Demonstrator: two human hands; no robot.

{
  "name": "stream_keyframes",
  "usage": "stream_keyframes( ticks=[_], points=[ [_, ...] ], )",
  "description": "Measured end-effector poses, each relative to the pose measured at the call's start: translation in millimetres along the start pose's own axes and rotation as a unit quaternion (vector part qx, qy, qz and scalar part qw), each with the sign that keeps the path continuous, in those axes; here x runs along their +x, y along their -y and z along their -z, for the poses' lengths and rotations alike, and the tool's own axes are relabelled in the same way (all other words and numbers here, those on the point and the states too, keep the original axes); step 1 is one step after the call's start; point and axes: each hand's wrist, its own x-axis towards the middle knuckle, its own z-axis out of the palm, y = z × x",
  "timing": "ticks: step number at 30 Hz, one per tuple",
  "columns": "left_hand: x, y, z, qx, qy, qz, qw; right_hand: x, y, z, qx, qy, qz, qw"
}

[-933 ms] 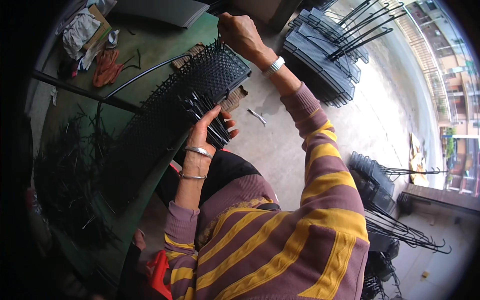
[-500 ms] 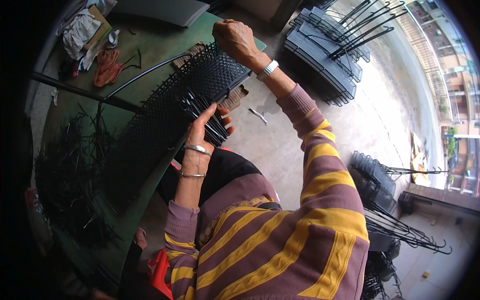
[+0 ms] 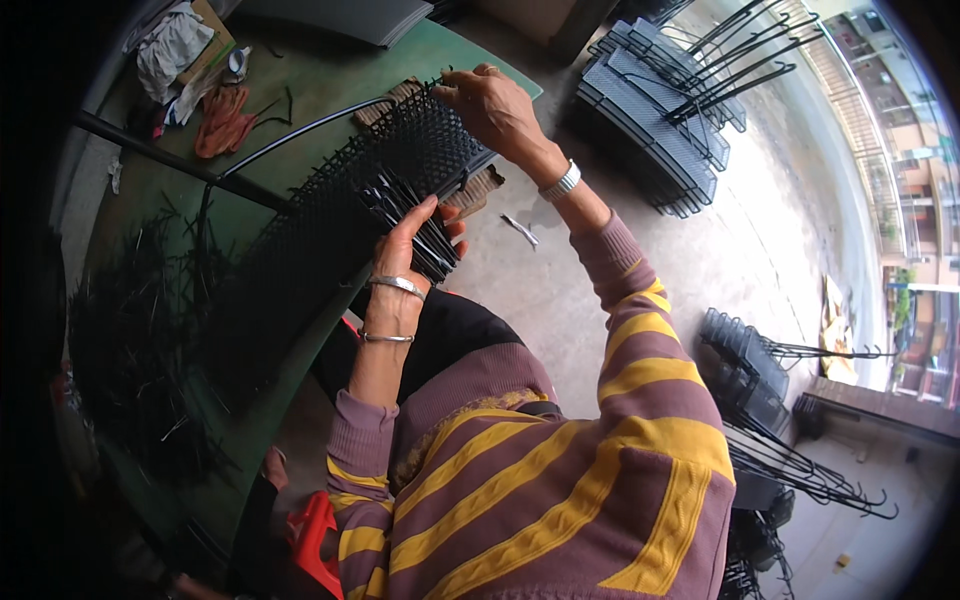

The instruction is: Threading black plastic strips through a metal mesh panel to create a screen.

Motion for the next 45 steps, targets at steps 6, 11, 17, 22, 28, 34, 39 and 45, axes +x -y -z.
stream_keyframes(
  ticks=[6,11,17,22,28,34,39,45],
  points=[
    [0.3,-0.9,-2.5,0.035,-0.005,-0.004,0.999,-36.5,32.2,25.7,0.373,0.291,-0.090,0.876],
    [14.9,6.1,10.9,0.011,0.016,0.050,0.999,-30.1,17.5,30.7,0.265,0.109,-0.138,0.948],
    [14.7,12.6,14.6,-0.020,0.015,0.058,0.998,1.4,-17.1,2.4,0.198,-0.149,-0.046,0.968],
    [8.0,8.3,6.7,-0.005,-0.001,0.038,0.999,9.0,-30.8,-10.3,0.164,-0.177,-0.018,0.970],
    [6.2,8.7,6.0,-0.023,0.022,-0.013,0.999,13.3,-28.2,-10.3,0.192,-0.189,-0.002,0.963],
    [4.5,8.9,10.4,0.010,0.022,-0.006,1.000,6.8,-30.4,-9.3,0.194,-0.164,-0.029,0.967],
    [5.0,9.3,13.2,-0.041,0.039,0.010,0.998,8.8,-27.4,-5.8,0.168,-0.158,-0.028,0.973],
    [0.6,7.4,13.1,-0.010,0.033,-0.006,0.999,8.1,-28.8,-7.0,0.147,-0.158,-0.002,0.976]
  ],
)
